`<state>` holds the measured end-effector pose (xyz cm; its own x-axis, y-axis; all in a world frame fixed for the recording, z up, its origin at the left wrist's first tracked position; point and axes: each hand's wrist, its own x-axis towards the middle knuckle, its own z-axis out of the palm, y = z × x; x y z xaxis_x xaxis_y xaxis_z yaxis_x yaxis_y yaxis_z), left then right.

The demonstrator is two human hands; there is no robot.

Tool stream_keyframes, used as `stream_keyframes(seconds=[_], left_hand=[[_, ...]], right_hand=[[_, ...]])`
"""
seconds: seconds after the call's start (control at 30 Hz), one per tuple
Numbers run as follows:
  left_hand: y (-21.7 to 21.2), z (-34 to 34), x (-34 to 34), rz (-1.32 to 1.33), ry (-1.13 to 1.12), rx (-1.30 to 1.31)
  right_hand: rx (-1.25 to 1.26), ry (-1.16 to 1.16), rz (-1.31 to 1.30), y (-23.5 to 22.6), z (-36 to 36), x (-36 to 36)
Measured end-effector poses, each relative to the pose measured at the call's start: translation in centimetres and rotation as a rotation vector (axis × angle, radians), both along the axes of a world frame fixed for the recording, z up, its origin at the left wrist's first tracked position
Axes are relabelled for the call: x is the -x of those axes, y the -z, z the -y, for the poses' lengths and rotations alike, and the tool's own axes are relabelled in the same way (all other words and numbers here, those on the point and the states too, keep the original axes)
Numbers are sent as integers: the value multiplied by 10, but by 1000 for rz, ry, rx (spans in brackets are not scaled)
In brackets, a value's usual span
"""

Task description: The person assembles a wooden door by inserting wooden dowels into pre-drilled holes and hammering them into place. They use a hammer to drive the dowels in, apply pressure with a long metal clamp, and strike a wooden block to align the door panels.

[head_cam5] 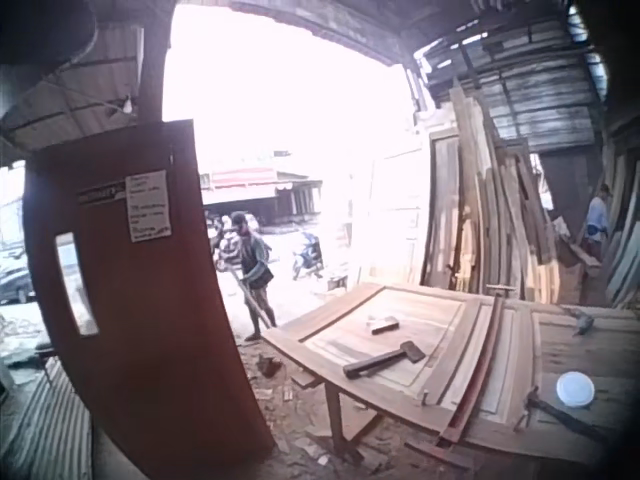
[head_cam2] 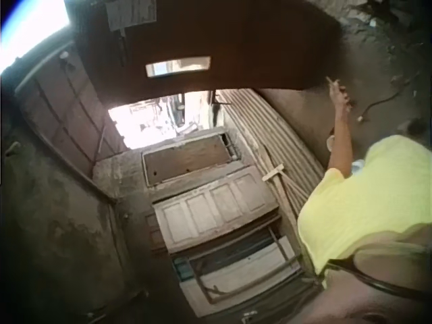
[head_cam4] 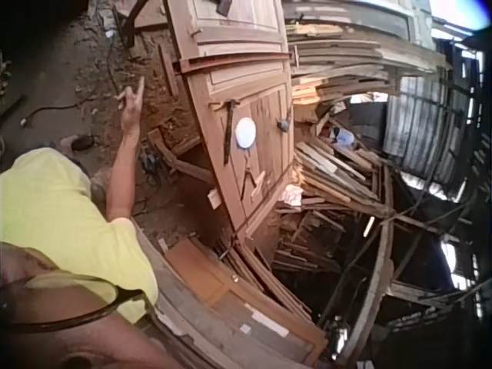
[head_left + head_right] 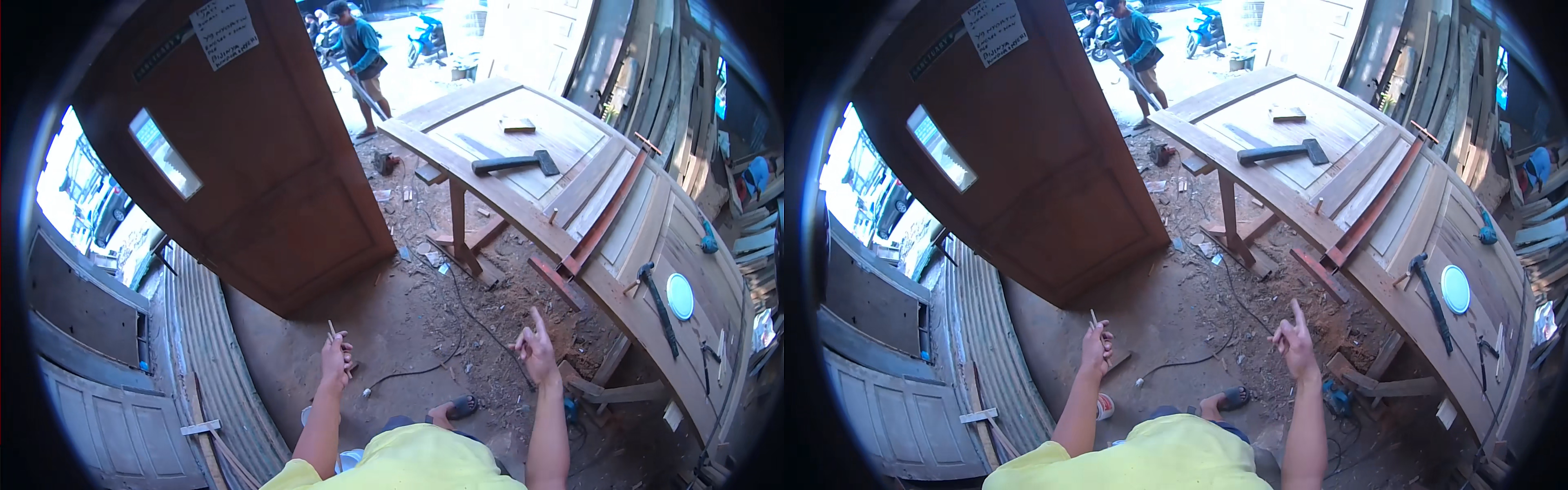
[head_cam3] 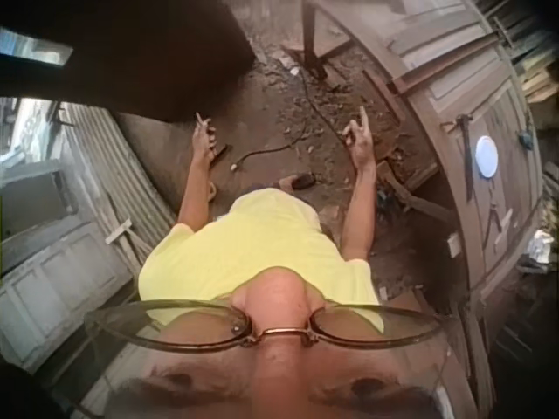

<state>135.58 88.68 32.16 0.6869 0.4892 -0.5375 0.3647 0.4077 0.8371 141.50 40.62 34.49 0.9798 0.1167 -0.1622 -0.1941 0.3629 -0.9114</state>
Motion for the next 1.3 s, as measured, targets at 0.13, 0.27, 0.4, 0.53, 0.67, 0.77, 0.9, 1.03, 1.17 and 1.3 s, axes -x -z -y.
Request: stream_keyframes(seconds=[0.13, 0.27, 0.4, 0.53, 0.67, 0.77, 0.9, 1.03, 1.17, 1.3], left_hand=[[-26, -23, 23, 111, 107, 20], [-20, -60, 85, 126, 149, -66], [54, -126, 184, -23, 37, 45], [165, -195, 283, -460, -29, 360], [175, -223, 387, -827, 236, 94], [181, -239, 435, -989, 476, -73], [179, -252, 471, -1092, 724, -221], [195, -247, 432, -861, 808, -492], [193, -213, 358, -541, 910, -680], [145, -152, 291, -289, 886, -829]], right_hand=[[-212, 153, 154, -96, -37, -60], [-104, 132, 88, -41, -82, -20], [-66, -56, -353, 86, -122, 127], [-5, 179, -808, 187, -116, 271], [73, 272, -693, 204, -124, 332], [97, 394, -599, 221, -121, 368], [16, 498, -693, 236, -117, 423], [63, 484, -780, 218, -110, 459], [-11, 531, -644, 191, -88, 467], [-7, 636, -646, 194, -56, 506]])
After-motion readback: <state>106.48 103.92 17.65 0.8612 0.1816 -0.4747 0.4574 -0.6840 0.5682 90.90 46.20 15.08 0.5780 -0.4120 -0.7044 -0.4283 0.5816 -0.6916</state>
